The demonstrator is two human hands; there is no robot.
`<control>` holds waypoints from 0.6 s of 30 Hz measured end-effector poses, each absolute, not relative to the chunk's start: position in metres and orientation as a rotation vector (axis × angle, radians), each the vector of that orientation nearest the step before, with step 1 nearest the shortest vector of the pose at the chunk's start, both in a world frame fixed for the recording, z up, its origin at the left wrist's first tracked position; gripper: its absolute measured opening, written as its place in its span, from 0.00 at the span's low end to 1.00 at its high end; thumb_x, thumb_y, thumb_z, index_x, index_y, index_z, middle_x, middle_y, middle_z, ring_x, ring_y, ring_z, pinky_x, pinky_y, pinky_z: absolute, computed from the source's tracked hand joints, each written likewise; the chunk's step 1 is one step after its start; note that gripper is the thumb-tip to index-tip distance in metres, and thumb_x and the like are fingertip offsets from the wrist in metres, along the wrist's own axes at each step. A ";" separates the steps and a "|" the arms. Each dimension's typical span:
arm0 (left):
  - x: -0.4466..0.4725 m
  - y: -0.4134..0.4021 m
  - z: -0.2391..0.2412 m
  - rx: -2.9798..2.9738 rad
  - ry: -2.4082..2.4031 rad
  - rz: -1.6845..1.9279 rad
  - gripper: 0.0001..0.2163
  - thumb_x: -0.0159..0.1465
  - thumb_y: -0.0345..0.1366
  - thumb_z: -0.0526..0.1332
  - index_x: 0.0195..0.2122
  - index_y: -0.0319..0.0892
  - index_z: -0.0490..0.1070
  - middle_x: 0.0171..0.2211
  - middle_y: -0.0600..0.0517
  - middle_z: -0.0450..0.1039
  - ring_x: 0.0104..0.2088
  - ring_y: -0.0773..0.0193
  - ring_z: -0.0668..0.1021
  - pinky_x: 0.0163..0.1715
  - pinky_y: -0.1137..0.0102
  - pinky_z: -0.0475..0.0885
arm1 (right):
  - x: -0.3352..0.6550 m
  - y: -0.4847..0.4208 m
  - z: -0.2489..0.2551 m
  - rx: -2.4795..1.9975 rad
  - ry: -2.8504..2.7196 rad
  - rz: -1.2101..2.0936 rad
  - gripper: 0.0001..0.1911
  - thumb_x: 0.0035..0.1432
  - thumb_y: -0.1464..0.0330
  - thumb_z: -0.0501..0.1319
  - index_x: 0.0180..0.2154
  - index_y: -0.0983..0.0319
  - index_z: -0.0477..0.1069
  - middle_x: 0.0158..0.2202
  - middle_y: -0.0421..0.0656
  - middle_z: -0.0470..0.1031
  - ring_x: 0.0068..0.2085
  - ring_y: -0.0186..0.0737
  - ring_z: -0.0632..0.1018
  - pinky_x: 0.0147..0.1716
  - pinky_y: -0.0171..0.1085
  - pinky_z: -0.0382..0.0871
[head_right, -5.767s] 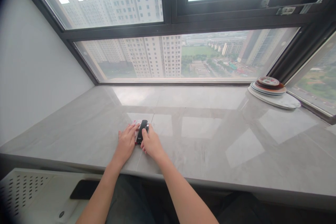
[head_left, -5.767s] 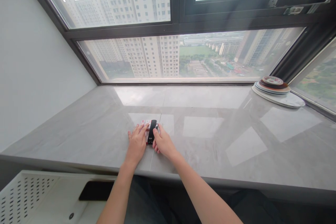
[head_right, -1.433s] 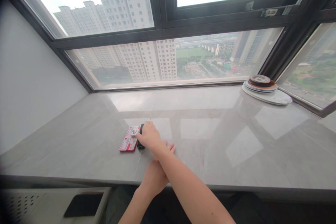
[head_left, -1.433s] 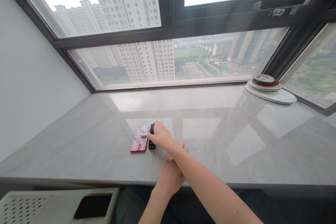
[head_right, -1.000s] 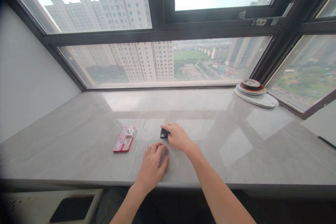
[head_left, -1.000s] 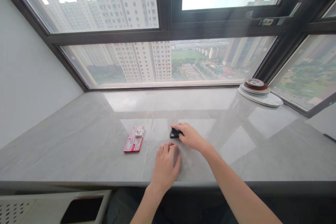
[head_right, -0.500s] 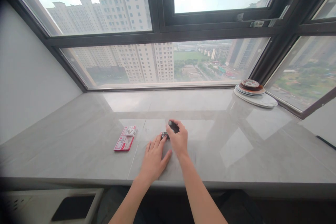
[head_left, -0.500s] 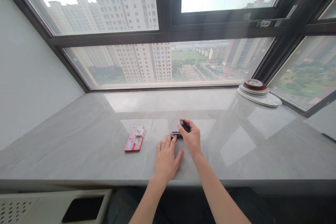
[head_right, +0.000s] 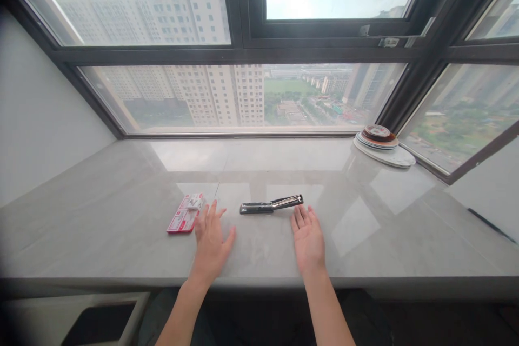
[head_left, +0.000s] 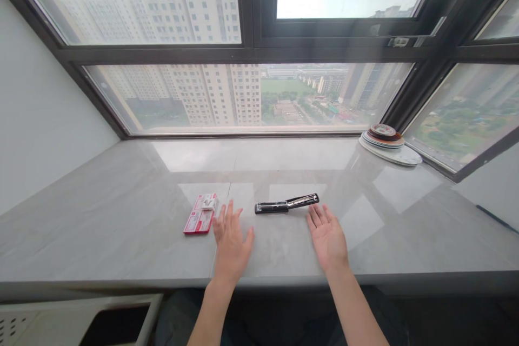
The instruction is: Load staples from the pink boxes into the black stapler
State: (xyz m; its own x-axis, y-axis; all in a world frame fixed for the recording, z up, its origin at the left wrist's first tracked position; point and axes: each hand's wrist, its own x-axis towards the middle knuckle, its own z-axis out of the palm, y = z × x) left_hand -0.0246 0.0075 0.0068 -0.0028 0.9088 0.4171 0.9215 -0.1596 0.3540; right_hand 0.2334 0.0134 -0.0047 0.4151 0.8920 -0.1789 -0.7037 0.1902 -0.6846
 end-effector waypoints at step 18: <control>-0.015 -0.003 0.027 -2.886 -1.882 -1.152 0.20 0.63 0.33 0.67 0.56 0.52 0.73 0.48 0.51 0.76 0.51 0.57 0.77 0.56 0.60 0.73 | 0.227 0.003 0.024 -1.348 -1.432 1.679 0.24 0.63 0.47 0.61 0.39 0.62 0.74 0.20 0.32 0.61 0.20 0.27 0.57 0.18 0.30 0.46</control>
